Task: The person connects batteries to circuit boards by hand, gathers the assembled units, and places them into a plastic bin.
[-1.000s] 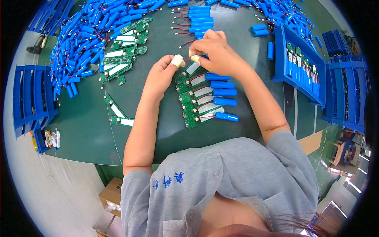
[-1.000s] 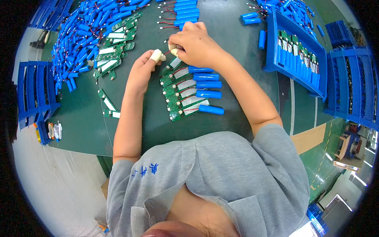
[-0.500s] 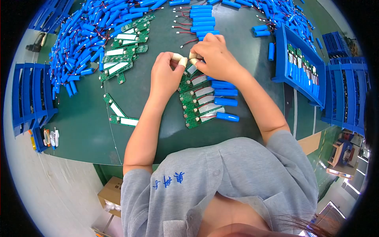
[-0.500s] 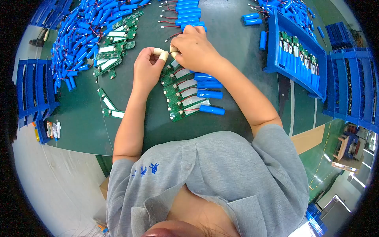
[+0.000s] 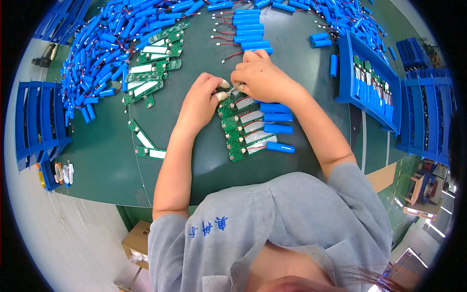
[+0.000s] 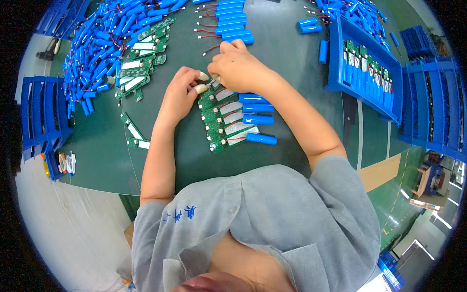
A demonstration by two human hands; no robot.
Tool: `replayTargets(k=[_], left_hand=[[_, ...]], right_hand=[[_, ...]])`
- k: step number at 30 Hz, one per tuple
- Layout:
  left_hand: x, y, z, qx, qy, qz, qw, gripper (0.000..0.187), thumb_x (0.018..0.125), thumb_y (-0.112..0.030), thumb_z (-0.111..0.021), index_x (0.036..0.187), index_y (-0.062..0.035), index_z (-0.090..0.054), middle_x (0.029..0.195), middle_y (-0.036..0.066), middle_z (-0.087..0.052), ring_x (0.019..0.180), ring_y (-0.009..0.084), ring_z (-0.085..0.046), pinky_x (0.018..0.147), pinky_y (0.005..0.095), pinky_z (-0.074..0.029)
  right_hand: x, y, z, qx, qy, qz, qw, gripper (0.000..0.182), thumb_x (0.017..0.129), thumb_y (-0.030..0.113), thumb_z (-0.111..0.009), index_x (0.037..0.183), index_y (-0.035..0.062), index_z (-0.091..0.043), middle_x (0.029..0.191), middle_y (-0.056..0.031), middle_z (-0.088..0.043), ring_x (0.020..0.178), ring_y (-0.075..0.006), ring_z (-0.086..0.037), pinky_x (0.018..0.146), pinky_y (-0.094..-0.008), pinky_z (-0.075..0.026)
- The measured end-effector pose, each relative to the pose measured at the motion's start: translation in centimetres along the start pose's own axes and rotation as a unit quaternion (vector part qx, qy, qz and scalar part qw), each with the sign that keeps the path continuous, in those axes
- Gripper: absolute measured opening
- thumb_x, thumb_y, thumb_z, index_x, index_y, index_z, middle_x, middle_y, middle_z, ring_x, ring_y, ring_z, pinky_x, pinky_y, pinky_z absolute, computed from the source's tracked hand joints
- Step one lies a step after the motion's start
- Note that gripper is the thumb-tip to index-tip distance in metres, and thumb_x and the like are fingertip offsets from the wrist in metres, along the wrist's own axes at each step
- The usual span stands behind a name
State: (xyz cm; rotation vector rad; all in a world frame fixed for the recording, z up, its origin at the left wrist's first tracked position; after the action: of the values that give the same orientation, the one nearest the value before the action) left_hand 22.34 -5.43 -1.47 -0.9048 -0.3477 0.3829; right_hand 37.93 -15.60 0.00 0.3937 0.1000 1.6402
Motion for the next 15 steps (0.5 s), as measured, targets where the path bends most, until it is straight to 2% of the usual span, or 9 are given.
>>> replayTargets(k=[3, 6, 9, 12, 15], left_hand=[[0.1, 0.0, 0.1, 0.087, 0.014, -0.058, 0.994, 0.021, 0.08, 0.007, -0.055, 0.097, -0.0026, -0.062, 0.093, 0.01, -0.055, 0.083, 0.0264, -0.058, 0.074, 0.0347, -0.047], [0.3, -0.4, 0.2, 0.103, 0.037, -0.041, 0.993, 0.024, 0.078, 0.008, -0.051, 0.097, -0.0035, -0.062, 0.094, 0.011, -0.054, 0.089, 0.0308, -0.056, 0.078, 0.0379, -0.046], [0.3, -0.4, 0.2, 0.123, 0.027, -0.027, 0.992, 0.02, 0.079, 0.006, -0.053, 0.094, -0.0032, -0.061, 0.094, 0.011, -0.055, 0.086, 0.0297, -0.058, 0.076, 0.0381, -0.047], [0.1, -0.5, 0.3, 0.11, -0.004, 0.024, 0.994, 0.015, 0.08, 0.004, -0.054, 0.091, -0.0033, -0.06, 0.091, 0.01, -0.056, 0.083, 0.0294, -0.059, 0.073, 0.0378, -0.047], [0.1, 0.4, 0.2, 0.137, 0.007, 0.028, 0.99, 0.008, 0.083, -0.005, -0.057, 0.09, -0.0064, -0.06, 0.091, 0.009, -0.056, 0.084, 0.032, -0.059, 0.071, 0.0427, -0.047]], right_hand=[[0.3, -0.4, 0.1, 0.011, 0.018, 0.005, 1.0, 0.006, 0.078, 0.013, -0.062, 0.082, 0.0132, -0.066, 0.081, 0.0007, -0.059, 0.092, -0.0217, -0.049, 0.093, -0.0376, -0.033], [0.1, -0.5, -0.3, 0.017, 0.004, 0.007, 1.0, 0.005, 0.078, 0.013, -0.062, 0.082, 0.0135, -0.065, 0.082, 0.0005, -0.059, 0.092, -0.0217, -0.049, 0.092, -0.0372, -0.033], [0.5, -0.2, -0.5, 0.012, 0.007, 0.012, 1.0, 0.006, 0.077, 0.011, -0.062, 0.083, 0.0121, -0.063, 0.083, -0.0007, -0.059, 0.092, -0.022, -0.049, 0.091, -0.037, -0.034], [0.7, 0.2, -1.1, 0.009, 0.023, 0.032, 0.999, 0.008, 0.077, 0.008, -0.062, 0.084, 0.0102, -0.062, 0.086, -0.0024, -0.059, 0.094, -0.0226, -0.049, 0.09, -0.0379, -0.034], [0.8, 0.4, -1.4, 0.001, 0.04, 0.052, 0.998, 0.013, 0.075, 0.005, -0.062, 0.088, 0.0093, -0.062, 0.09, -0.0037, -0.06, 0.097, -0.0232, -0.051, 0.089, -0.0399, -0.035]])
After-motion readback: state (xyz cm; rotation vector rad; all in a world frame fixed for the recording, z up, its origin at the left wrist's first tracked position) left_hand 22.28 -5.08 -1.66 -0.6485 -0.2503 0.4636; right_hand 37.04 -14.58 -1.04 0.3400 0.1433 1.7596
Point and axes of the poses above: each hand's wrist, its own x-axis towards the middle knuckle, its own z-axis out of the back of the hand, y = z × x, the point moved 2 cm from there along x, towards the middle knuckle
